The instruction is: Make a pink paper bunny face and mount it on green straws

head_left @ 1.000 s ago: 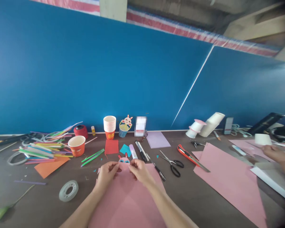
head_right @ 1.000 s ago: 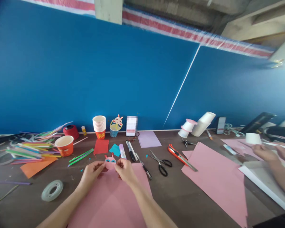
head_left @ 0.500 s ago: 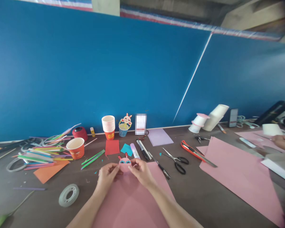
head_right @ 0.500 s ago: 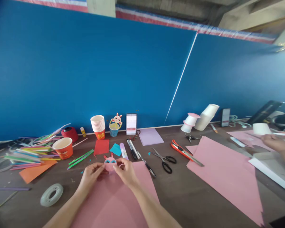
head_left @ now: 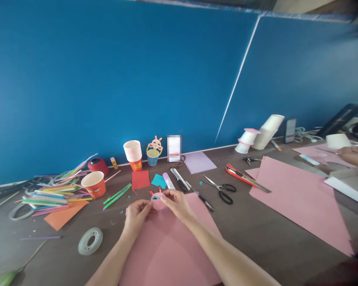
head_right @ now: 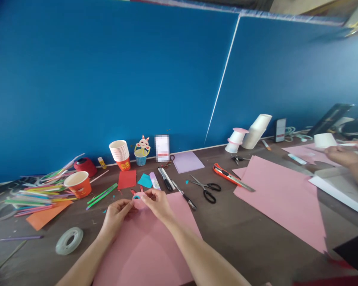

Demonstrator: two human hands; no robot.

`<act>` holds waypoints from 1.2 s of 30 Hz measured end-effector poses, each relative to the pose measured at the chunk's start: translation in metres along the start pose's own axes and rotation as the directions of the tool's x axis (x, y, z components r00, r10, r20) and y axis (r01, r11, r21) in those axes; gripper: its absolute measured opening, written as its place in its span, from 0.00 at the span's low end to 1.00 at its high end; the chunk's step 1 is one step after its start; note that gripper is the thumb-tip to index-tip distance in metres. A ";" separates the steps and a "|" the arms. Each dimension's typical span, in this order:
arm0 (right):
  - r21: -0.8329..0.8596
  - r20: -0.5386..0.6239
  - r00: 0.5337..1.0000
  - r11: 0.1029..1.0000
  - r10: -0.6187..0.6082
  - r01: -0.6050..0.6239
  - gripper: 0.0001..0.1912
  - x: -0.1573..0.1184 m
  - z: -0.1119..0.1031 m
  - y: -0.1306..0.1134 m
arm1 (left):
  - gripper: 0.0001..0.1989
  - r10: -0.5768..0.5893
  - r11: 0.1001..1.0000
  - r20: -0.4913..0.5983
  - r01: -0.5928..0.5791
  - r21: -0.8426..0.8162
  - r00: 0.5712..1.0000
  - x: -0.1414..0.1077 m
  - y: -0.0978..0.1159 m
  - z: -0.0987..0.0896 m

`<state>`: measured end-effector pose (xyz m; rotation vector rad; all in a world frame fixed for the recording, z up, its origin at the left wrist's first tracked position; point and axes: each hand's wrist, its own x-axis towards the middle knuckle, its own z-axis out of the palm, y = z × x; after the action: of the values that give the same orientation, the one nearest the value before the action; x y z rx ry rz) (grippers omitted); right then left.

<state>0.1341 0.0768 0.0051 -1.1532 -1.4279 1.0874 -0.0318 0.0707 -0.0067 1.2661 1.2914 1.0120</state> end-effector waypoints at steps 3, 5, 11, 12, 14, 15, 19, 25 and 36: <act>0.034 -0.031 1.000 0.999 -0.001 0.002 0.13 0.001 0.002 -0.001 | 0.15 0.013 1.000 0.021 -0.013 -0.001 1.000 -0.001 0.001 0.001; 0.072 -0.040 0.999 0.997 0.000 0.003 0.12 0.001 0.002 -0.001 | 0.14 0.022 1.000 0.034 -0.022 -0.010 0.999 -0.001 0.001 0.001; 0.113 -0.061 0.998 0.994 -0.002 0.008 0.11 0.001 0.002 0.001 | 0.17 0.050 0.998 0.055 -0.048 -0.039 0.997 -0.002 0.003 0.001; 0.103 -0.055 0.998 0.995 0.004 0.002 0.11 0.001 0.003 0.001 | 0.18 0.051 0.998 0.053 -0.049 -0.038 0.997 -0.001 0.003 0.001; 0.092 -0.032 0.999 0.996 0.022 -0.019 0.11 0.000 0.004 0.001 | 0.19 0.056 0.998 0.041 -0.055 -0.029 0.998 -0.001 0.004 0.001; 0.097 -0.014 0.999 0.995 0.028 -0.027 0.11 -0.001 0.004 0.001 | 0.18 0.063 0.998 0.035 -0.062 -0.021 0.997 -0.001 0.005 0.001; 0.137 0.039 0.998 0.990 0.039 -0.044 0.11 -0.004 0.005 -0.004 | 0.14 0.101 0.995 0.023 -0.101 0.010 0.995 0.000 0.004 0.001; 0.039 0.052 0.996 0.997 0.071 -0.073 0.11 -0.003 0.003 -0.007 | 0.14 0.105 0.994 -0.012 -0.105 0.016 0.994 0.002 0.001 -0.001; -0.029 0.071 0.993 0.996 0.090 -0.088 0.08 -0.002 0.004 0.010 | 0.19 0.059 0.995 0.026 -0.057 -0.080 0.998 0.002 -0.001 -0.002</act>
<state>0.1318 0.0759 -0.0051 -1.2162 -1.4619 1.1863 -0.0334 0.0729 -0.0077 1.2591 1.1875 1.0719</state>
